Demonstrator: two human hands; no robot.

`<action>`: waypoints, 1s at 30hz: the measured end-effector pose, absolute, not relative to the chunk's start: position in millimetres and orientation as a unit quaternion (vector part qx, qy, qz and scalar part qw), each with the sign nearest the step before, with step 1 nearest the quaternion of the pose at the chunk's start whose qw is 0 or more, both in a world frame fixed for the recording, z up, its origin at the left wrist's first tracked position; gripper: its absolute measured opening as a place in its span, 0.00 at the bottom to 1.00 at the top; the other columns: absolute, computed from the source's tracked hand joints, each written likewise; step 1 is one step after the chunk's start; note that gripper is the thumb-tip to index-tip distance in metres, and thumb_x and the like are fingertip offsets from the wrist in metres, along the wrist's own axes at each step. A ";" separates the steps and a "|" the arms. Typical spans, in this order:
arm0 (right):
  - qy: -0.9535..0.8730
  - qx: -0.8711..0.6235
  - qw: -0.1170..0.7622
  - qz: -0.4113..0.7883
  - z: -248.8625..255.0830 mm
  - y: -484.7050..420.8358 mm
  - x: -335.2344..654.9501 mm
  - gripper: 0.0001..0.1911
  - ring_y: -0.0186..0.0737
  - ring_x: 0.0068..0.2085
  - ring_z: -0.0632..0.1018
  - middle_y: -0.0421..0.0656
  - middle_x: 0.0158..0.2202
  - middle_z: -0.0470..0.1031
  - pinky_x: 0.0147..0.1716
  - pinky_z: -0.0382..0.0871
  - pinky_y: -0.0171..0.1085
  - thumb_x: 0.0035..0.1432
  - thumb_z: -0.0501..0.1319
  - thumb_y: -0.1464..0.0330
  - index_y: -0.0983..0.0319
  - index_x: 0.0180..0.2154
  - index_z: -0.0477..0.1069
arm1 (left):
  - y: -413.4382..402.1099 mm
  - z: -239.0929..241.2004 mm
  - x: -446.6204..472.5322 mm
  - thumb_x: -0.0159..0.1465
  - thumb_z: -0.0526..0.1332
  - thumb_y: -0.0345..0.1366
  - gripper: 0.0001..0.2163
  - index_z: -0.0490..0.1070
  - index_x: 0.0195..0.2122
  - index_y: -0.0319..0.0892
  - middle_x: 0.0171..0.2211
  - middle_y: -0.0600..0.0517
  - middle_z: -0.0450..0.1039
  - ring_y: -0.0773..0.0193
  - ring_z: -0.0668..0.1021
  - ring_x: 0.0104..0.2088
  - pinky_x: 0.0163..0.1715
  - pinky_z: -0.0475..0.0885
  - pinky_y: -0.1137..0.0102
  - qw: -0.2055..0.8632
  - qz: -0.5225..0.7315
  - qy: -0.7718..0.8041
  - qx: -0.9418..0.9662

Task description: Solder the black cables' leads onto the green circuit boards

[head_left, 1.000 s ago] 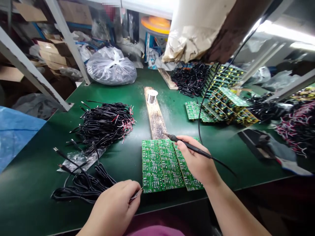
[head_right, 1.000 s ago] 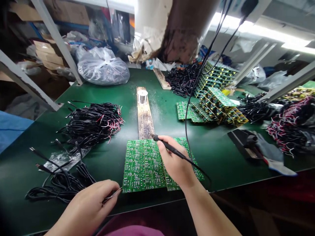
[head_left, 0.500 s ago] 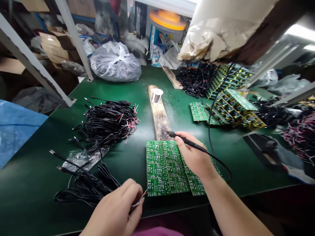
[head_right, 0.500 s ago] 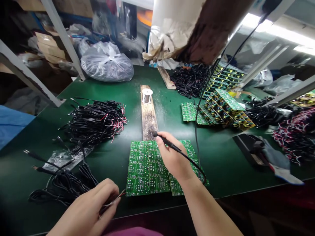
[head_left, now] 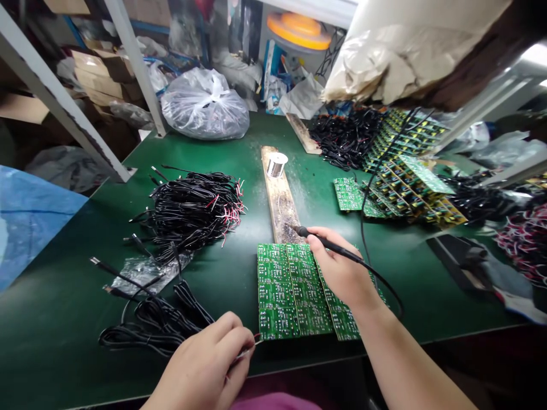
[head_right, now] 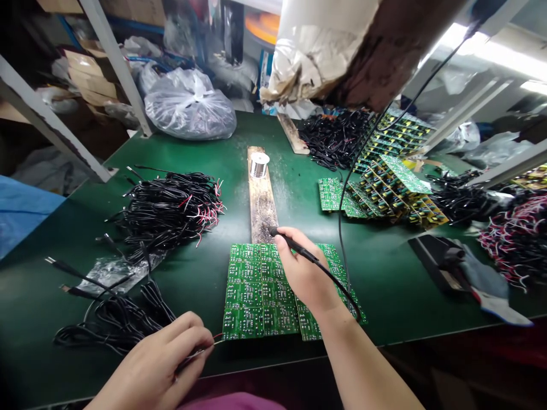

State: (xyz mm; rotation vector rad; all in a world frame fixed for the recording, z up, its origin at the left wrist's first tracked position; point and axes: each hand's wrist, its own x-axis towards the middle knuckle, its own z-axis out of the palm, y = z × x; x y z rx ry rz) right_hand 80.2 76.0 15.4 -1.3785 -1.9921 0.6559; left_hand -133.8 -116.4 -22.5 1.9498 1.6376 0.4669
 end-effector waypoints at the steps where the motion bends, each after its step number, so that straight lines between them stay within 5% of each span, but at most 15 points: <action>1: -0.754 -0.522 0.314 0.247 14.3 76.3 79.9 0.15 0.41 0.40 0.81 0.43 0.43 0.83 0.40 0.74 0.41 0.69 0.58 0.58 0.56 0.49 0.77 | -116.3 -22.3 -133.8 0.72 0.50 0.33 0.09 0.70 0.40 0.48 0.39 0.53 0.73 0.65 0.78 0.33 0.32 0.71 0.71 0.270 0.174 0.608 0.726; 19: -0.748 -0.513 0.338 0.251 11.0 74.1 81.8 0.14 0.40 0.37 0.82 0.42 0.39 0.82 0.37 0.76 0.40 0.69 0.59 0.58 0.55 0.49 0.77 | -118.3 -28.9 -131.0 0.72 0.51 0.34 0.08 0.70 0.41 0.48 0.38 0.53 0.72 0.65 0.78 0.32 0.31 0.73 0.70 0.235 0.213 0.609 0.727; 23: -0.745 -0.497 0.355 0.268 17.3 46.8 94.8 0.12 0.41 0.43 0.83 0.41 0.44 0.82 0.45 0.78 0.41 0.68 0.61 0.60 0.54 0.51 0.76 | -117.5 -29.6 -126.0 0.73 0.52 0.34 0.08 0.70 0.42 0.48 0.38 0.53 0.72 0.65 0.77 0.31 0.31 0.72 0.69 0.210 0.237 0.615 0.722; 30: -0.770 -0.486 0.325 0.254 36.0 -32.4 130.3 0.09 0.38 0.40 0.84 0.38 0.41 0.83 0.39 0.79 0.34 0.68 0.60 0.65 0.53 0.47 0.77 | -115.0 -32.8 -115.6 0.72 0.55 0.32 0.06 0.71 0.40 0.44 0.35 0.52 0.71 0.63 0.75 0.33 0.33 0.71 0.66 0.113 0.252 0.608 0.744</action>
